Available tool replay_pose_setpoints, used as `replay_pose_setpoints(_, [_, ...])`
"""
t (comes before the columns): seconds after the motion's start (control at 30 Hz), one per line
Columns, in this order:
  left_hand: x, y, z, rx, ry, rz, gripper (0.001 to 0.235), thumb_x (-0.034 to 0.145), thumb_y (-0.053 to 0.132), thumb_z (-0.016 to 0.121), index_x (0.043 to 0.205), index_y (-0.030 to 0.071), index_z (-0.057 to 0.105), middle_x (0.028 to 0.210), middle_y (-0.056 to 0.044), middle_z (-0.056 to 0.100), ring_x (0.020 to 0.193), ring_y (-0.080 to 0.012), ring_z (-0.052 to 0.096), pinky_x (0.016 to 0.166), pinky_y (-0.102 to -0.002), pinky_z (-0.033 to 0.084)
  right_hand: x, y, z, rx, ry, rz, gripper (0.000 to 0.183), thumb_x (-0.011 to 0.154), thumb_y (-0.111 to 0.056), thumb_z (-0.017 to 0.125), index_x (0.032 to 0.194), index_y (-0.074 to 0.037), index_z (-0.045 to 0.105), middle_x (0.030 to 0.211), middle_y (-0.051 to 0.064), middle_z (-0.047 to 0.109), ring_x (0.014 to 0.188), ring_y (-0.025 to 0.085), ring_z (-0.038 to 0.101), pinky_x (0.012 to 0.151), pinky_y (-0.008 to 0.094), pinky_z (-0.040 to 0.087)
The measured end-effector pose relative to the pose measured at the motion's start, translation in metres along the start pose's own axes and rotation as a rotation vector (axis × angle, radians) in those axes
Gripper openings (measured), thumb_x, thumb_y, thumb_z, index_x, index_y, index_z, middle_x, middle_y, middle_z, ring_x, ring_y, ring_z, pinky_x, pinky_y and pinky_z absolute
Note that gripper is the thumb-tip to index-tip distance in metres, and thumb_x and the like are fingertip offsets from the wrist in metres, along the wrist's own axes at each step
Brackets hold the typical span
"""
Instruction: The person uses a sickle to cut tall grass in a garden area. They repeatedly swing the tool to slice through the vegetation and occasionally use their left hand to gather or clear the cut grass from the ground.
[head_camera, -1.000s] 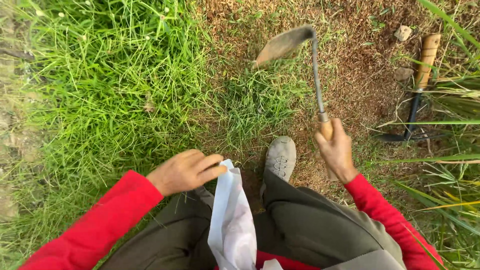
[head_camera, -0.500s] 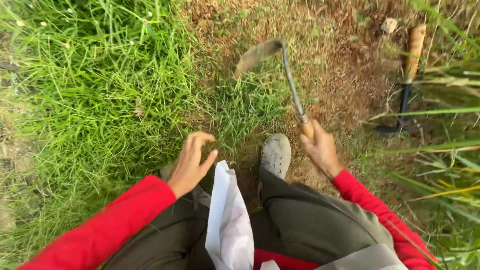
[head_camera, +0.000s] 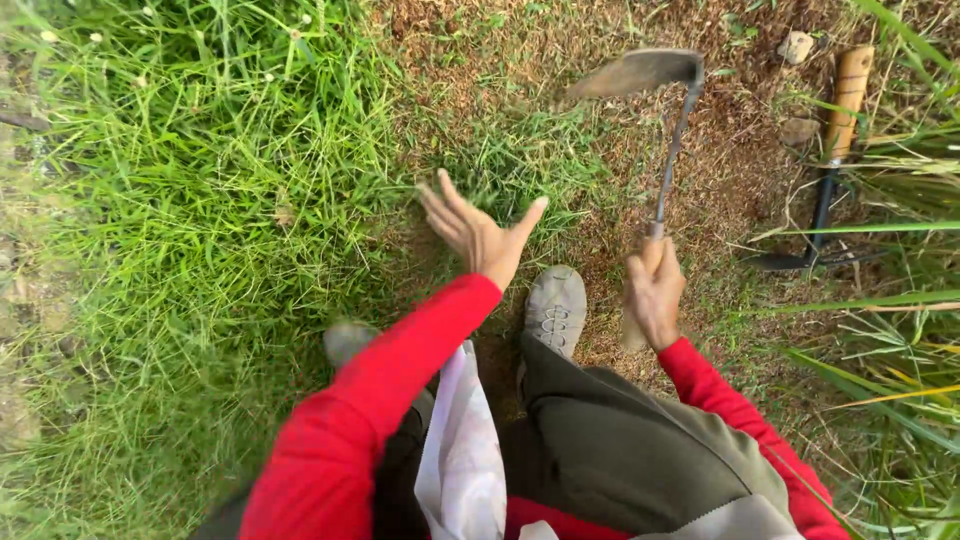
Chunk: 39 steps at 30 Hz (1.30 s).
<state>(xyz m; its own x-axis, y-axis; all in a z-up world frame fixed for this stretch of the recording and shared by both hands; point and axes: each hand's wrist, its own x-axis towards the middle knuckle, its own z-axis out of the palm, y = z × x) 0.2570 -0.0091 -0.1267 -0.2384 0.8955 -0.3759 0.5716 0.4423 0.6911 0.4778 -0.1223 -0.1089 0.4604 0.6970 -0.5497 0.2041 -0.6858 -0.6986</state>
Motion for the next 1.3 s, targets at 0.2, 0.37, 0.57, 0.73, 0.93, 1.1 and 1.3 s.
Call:
replay_pose_setpoints(0.2, [0.019,0.055,0.025,0.187,0.022,0.116,0.159,0.046,0.08,0.09,0.162,0.015,0.003,0.166,-0.031,-0.002,0.154,-0.054,0.001,0.116,-0.078,0.005,0.024,-0.006,-0.014,0.242,0.076,-0.133,0.018,0.102,-0.009,0.057,0.115,-0.008,0.045,0.084,0.003,0.058,0.052,0.011,0.054,0.042,0.027,0.049])
replay_pose_setpoints(0.37, [0.021,0.03,0.064,0.512,-0.092,0.21,0.138,0.055,0.057,0.095,0.163,0.03,0.014,0.168,-0.018,0.015,0.149,-0.0516,0.023,0.113,-0.071,0.029,0.03,-0.009,-0.01,0.308,0.108,-0.044,0.019,0.099,-0.011,0.059,0.112,-0.009,0.045,0.078,0.002,0.055,0.048,0.011,0.051,0.04,0.028,0.047])
replay_pose_setpoints(0.57, [0.04,-0.032,0.08,0.606,0.048,0.554,0.063,0.093,0.011,0.074,0.146,0.027,0.044,0.146,-0.013,0.05,0.129,-0.0373,0.052,0.092,-0.044,0.06,0.023,-0.027,-0.003,0.279,0.057,-0.004,0.02,0.098,-0.014,0.062,0.108,-0.009,0.046,0.076,0.002,0.055,0.046,0.011,0.05,0.039,0.027,0.045])
replay_pose_setpoints(0.73, [0.028,-0.054,0.073,0.763,-0.15,0.838,0.037,0.097,0.004,0.068,0.128,0.013,0.051,0.109,-0.013,0.063,0.097,-0.0314,0.066,0.058,-0.033,0.059,0.027,-0.036,-0.003,0.267,0.041,0.001,0.018,0.099,-0.015,0.061,0.107,-0.01,0.046,0.07,0.002,0.054,0.045,0.011,0.049,0.038,0.027,0.044])
replay_pose_setpoints(0.93, [-0.025,0.021,-0.02,0.624,-0.402,1.081,0.044,0.083,0.007,0.069,0.123,0.014,0.052,0.096,-0.008,0.062,0.089,-0.0263,0.067,0.061,-0.035,0.058,0.026,-0.032,-0.008,0.248,0.047,-0.027,0.017,0.099,-0.014,0.062,0.107,-0.009,0.047,0.074,0.002,0.057,0.049,0.01,0.051,0.041,0.026,0.045])
replay_pose_setpoints(1.1, [0.041,0.165,-0.15,0.523,-0.181,1.266,0.046,0.082,0.009,0.065,0.127,0.012,0.054,0.1,-0.009,0.061,0.089,-0.027,0.063,0.059,-0.035,0.054,0.036,0.011,-0.014,0.191,0.103,-0.178,0.014,0.104,-0.012,0.064,0.11,-0.007,0.051,0.09,0.001,0.06,0.065,0.008,0.053,0.054,0.023,0.047])
replay_pose_setpoints(1.3, [0.128,0.216,-0.231,1.097,0.075,1.367,0.028,0.102,0.013,0.06,0.129,0.006,0.06,0.1,-0.011,0.064,0.082,-0.0201,0.06,0.062,-0.033,0.053,0.029,-0.015,-0.011,0.379,0.099,-0.021,0.015,0.1,-0.011,0.061,0.109,-0.01,0.049,0.078,0.001,0.056,0.051,0.009,0.05,0.043,0.025,0.045])
